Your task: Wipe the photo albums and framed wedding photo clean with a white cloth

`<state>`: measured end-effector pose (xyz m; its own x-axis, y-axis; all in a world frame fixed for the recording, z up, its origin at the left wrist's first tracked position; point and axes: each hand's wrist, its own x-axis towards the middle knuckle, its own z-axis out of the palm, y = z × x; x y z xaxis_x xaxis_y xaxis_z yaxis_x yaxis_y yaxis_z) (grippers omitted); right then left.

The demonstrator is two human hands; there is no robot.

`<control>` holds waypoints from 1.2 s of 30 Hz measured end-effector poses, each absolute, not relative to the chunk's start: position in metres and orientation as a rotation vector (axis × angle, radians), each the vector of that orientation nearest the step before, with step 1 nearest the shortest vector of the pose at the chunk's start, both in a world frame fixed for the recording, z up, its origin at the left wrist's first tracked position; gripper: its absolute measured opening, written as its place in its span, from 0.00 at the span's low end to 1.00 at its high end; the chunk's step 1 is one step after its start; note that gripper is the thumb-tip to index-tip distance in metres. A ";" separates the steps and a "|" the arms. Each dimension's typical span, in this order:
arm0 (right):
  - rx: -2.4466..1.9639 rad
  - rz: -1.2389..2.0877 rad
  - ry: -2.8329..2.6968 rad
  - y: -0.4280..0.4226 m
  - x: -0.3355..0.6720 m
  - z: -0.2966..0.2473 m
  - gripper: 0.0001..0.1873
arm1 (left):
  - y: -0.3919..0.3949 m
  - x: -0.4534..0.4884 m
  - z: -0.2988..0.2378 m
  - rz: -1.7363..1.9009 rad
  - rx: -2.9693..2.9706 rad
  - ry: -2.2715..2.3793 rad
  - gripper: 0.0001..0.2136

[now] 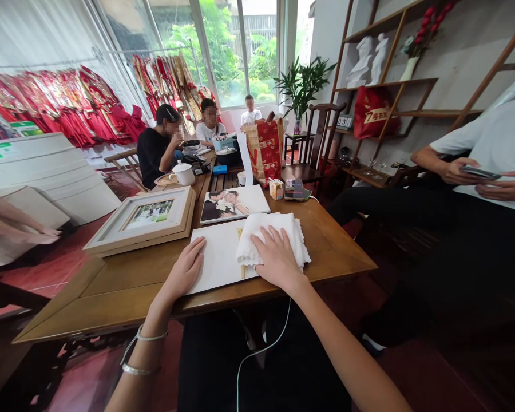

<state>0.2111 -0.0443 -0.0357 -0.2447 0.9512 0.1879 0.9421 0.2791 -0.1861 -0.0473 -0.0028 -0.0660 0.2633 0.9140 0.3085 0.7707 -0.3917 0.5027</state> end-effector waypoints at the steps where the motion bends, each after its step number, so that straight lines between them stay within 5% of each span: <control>1: -1.741 0.049 -2.289 -0.044 0.211 -0.036 0.35 | -0.003 -0.047 -0.066 0.827 2.281 1.563 0.22; 36: -1.696 -0.028 -2.281 -0.066 0.212 -0.040 0.36 | -0.003 -0.048 -0.066 0.838 2.277 1.556 0.22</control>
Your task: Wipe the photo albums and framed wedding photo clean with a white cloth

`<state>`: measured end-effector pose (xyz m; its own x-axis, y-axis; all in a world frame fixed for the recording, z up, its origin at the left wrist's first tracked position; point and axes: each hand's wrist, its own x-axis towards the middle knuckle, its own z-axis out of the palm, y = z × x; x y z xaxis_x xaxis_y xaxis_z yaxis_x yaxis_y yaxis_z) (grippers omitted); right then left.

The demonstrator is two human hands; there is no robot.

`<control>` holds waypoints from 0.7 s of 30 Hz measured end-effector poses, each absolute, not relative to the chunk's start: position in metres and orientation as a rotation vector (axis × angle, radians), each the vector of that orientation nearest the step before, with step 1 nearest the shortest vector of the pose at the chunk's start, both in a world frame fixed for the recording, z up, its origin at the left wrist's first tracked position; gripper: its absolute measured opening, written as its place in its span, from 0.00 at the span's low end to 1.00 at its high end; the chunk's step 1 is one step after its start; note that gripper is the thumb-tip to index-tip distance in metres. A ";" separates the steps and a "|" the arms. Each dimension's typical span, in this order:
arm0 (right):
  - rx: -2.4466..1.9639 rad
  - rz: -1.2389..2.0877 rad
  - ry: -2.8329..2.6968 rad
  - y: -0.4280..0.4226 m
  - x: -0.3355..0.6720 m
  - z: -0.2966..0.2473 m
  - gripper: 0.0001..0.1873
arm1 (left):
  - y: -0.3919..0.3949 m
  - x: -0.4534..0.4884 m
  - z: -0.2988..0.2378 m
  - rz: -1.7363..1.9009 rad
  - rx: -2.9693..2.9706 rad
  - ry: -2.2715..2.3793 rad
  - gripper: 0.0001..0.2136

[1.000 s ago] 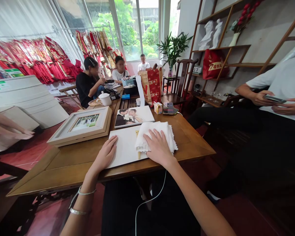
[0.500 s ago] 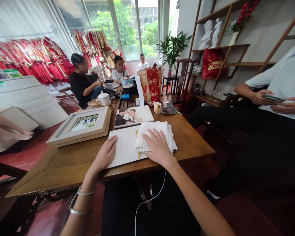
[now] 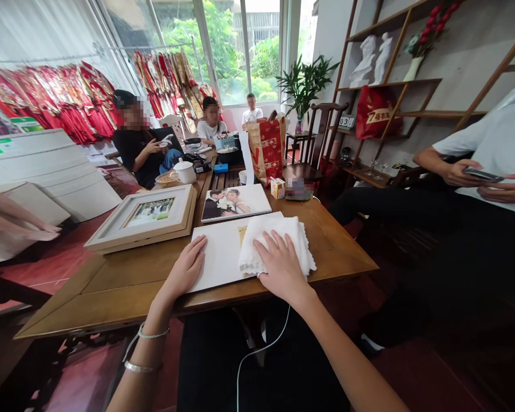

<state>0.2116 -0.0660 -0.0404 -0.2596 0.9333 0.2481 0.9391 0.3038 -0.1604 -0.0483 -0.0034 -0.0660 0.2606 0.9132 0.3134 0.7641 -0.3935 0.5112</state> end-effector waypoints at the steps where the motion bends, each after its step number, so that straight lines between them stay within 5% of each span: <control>1: -1.683 -0.038 -2.285 -0.070 0.212 -0.041 0.36 | -0.003 -0.048 -0.066 0.834 2.276 1.557 0.22; 21: -1.702 0.159 -2.387 -0.014 0.204 -0.019 0.33 | -0.003 -0.047 -0.065 0.821 2.297 1.535 0.22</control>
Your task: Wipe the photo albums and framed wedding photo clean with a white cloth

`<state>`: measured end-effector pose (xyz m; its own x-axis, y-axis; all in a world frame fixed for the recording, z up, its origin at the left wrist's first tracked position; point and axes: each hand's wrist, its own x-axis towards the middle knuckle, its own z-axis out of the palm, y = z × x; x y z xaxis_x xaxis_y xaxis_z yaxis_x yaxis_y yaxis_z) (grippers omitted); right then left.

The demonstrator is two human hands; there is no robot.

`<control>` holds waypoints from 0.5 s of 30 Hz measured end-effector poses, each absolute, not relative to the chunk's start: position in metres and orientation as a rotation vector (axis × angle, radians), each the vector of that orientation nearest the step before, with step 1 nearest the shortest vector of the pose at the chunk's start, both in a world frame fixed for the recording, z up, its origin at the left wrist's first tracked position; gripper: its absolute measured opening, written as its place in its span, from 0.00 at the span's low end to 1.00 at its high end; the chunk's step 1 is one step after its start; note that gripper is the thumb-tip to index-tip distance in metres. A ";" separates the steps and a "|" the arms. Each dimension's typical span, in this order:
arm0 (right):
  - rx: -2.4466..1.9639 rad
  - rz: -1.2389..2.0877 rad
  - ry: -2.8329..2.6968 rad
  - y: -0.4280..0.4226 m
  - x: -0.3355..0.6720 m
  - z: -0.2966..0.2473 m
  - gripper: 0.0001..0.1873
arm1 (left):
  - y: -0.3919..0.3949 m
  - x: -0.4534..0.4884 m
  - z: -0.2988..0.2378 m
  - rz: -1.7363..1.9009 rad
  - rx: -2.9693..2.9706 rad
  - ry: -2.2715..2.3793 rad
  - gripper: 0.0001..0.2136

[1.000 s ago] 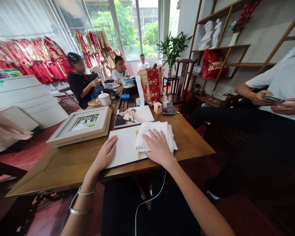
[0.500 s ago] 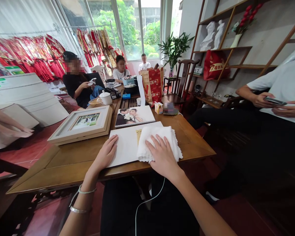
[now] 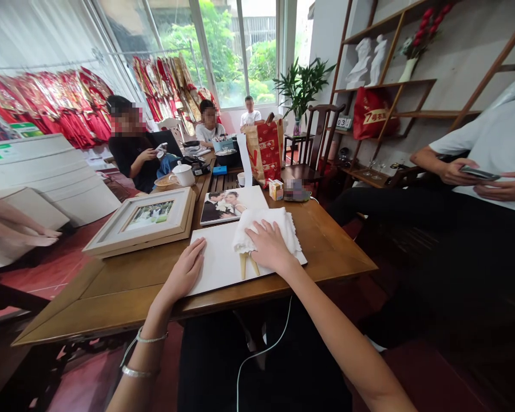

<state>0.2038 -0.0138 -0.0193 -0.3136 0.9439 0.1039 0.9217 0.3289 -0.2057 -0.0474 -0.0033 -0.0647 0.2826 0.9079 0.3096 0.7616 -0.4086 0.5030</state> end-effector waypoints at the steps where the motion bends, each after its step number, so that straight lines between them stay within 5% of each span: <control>1: -1.693 0.151 -2.392 -0.018 0.202 -0.018 0.33 | -0.003 -0.048 -0.065 0.818 2.298 1.534 0.22; 15: -1.472 0.266 -2.471 -0.086 0.211 -0.018 0.42 | -0.001 -0.051 -0.070 0.895 2.327 1.520 0.21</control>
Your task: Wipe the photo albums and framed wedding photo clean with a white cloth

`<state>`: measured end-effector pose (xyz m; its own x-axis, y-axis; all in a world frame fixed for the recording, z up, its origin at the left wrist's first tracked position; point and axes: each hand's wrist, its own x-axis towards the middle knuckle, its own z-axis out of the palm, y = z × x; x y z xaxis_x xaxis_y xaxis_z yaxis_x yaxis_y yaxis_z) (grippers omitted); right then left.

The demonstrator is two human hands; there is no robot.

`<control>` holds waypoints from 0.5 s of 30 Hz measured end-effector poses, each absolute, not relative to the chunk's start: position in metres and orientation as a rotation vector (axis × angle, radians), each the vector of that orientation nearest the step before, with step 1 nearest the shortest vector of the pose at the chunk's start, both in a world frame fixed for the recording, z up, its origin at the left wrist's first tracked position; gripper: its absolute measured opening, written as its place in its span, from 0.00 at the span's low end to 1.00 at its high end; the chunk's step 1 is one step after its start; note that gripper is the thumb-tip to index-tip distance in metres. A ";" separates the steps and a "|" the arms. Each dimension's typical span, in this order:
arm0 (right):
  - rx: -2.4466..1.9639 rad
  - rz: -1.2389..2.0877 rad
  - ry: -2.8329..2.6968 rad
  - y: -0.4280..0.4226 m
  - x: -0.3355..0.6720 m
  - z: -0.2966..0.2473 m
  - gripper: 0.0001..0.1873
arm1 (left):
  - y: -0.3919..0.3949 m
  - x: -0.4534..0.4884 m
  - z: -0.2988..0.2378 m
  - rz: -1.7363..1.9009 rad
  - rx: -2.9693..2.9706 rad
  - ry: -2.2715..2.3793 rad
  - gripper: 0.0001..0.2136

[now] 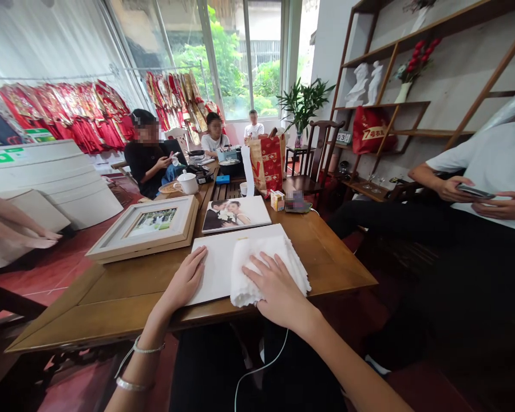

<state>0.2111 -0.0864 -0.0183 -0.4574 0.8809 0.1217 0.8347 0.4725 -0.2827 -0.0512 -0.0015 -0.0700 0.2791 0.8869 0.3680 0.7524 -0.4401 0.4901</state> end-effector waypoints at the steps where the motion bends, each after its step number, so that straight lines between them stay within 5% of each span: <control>1: -1.471 0.265 -2.468 -0.080 0.210 -0.018 0.41 | -0.001 -0.051 -0.070 0.902 2.332 1.515 0.21; 15: -1.535 0.118 -2.459 -0.021 0.178 -0.016 0.32 | -0.001 -0.052 -0.070 0.893 2.318 1.502 0.21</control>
<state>0.1782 -0.0207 -0.0163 -0.4191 0.8939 0.1592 0.8745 0.4446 -0.1940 -0.0518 -0.0011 -0.0700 0.2858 0.8874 0.3617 0.7418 -0.4439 0.5027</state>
